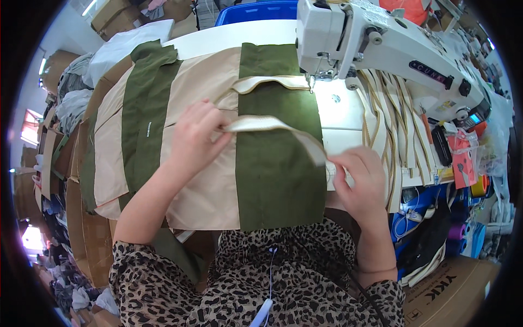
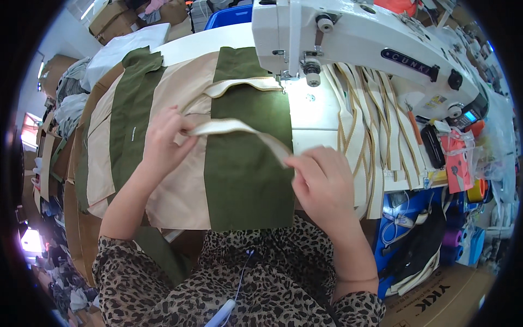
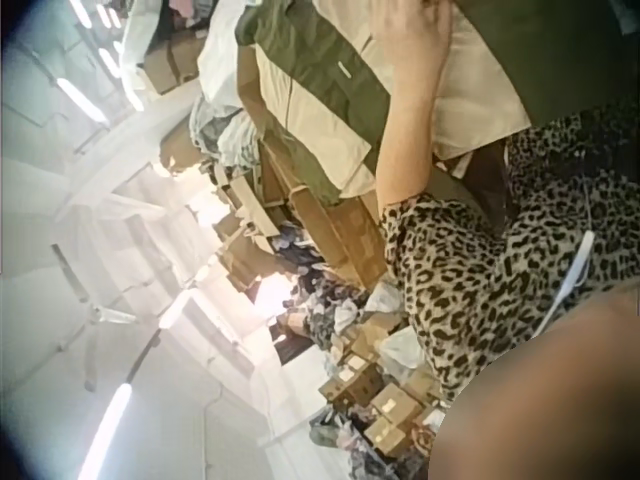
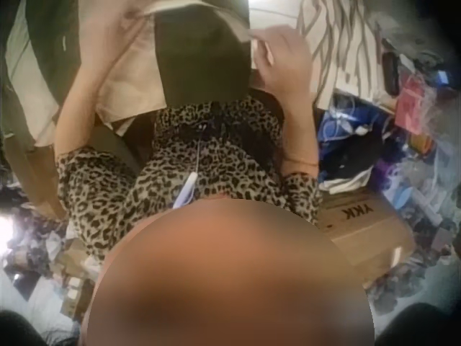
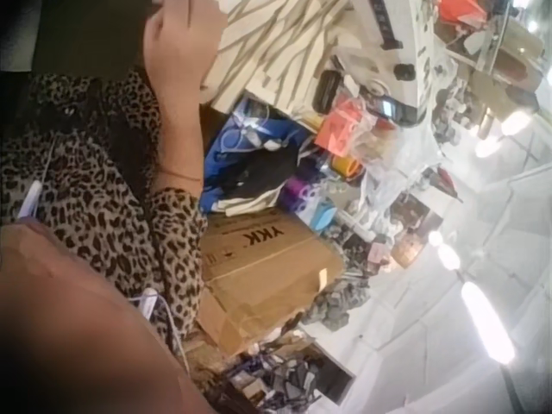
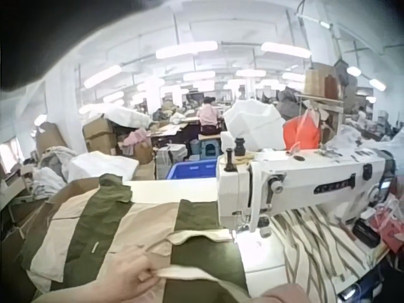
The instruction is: Sewing handles onto fabric bags using a industrial sewing machine.
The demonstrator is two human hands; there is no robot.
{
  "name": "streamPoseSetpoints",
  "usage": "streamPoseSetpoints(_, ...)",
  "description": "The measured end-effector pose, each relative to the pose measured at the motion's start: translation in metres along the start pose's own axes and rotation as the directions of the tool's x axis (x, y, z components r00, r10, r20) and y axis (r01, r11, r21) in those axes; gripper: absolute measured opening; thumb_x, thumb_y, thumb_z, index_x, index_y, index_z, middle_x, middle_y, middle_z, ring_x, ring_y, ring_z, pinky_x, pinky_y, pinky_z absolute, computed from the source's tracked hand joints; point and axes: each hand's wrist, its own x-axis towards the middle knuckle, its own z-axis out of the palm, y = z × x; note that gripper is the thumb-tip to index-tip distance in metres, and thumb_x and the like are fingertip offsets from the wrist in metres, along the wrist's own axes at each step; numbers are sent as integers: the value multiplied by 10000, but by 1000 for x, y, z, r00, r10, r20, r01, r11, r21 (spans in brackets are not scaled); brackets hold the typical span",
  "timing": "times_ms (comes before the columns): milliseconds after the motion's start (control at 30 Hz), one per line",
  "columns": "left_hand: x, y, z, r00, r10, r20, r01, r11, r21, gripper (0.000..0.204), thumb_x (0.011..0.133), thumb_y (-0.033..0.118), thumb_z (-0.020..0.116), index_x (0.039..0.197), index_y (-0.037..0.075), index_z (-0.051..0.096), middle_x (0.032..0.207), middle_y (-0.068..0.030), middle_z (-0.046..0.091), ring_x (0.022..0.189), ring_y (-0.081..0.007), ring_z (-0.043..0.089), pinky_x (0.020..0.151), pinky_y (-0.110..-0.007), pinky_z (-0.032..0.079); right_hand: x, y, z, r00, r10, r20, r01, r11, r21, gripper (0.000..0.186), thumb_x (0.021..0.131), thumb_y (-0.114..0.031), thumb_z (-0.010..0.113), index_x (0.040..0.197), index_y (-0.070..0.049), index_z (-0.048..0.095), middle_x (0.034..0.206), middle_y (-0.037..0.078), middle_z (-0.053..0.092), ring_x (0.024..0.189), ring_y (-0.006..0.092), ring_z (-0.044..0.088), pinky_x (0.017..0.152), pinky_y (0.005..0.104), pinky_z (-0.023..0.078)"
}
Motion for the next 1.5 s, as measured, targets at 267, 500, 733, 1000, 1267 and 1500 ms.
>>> streamPoseSetpoints(267,-7,-14,5,990,76,122,-88,991,97,261,659,-6,722,841,73,553,909,-54,605,1067,-256,598,1090,-500,368,4,13,29,960,267,82,-271,961,52,185,755,-62,700,934,-63,652,870,67,575,801,275,586,692,379,479)
streamPoseSetpoints(500,13,41,-5,918,119,378,-16,964,-264,664,694,-38,676,1325,78,506,1400,-118,478,1359,-326,387,1147,-467,295,-11,23,43,990,142,23,-142,989,-38,115,748,-13,678,843,-68,646,831,47,570,755,235,572,670,366,483)
streamPoseSetpoints(733,33,83,69,931,240,275,-160,946,-283,312,779,53,613,1087,65,660,1225,-75,612,1130,-237,573,964,-397,448,-19,11,15,959,236,155,-238,971,-2,303,764,69,572,1030,-50,654,961,109,606,898,300,567,795,390,476)
streamPoseSetpoints(1000,27,80,73,953,214,213,-145,943,-300,290,800,45,645,1086,92,668,1237,-35,621,1141,-227,568,927,-365,440,-64,-2,12,946,78,313,-56,995,-79,473,679,-19,613,1141,-114,641,1277,74,555,1170,272,506,1001,451,383)
streamPoseSetpoints(1267,29,83,75,963,192,191,-138,955,-263,281,803,58,659,1077,115,681,1211,-14,636,1113,-213,579,902,-351,438,-69,0,23,981,68,180,-54,995,-82,326,744,-68,624,1057,-133,691,1222,25,611,1115,253,534,973,419,387)
streamPoseSetpoints(1500,26,87,78,973,169,154,-129,962,-239,290,792,60,672,1072,132,684,1202,-5,637,1095,-204,580,952,-430,425,-68,0,23,982,76,174,-67,996,-60,322,734,-70,642,1044,-134,702,1214,23,614,1112,251,530,982,428,380)
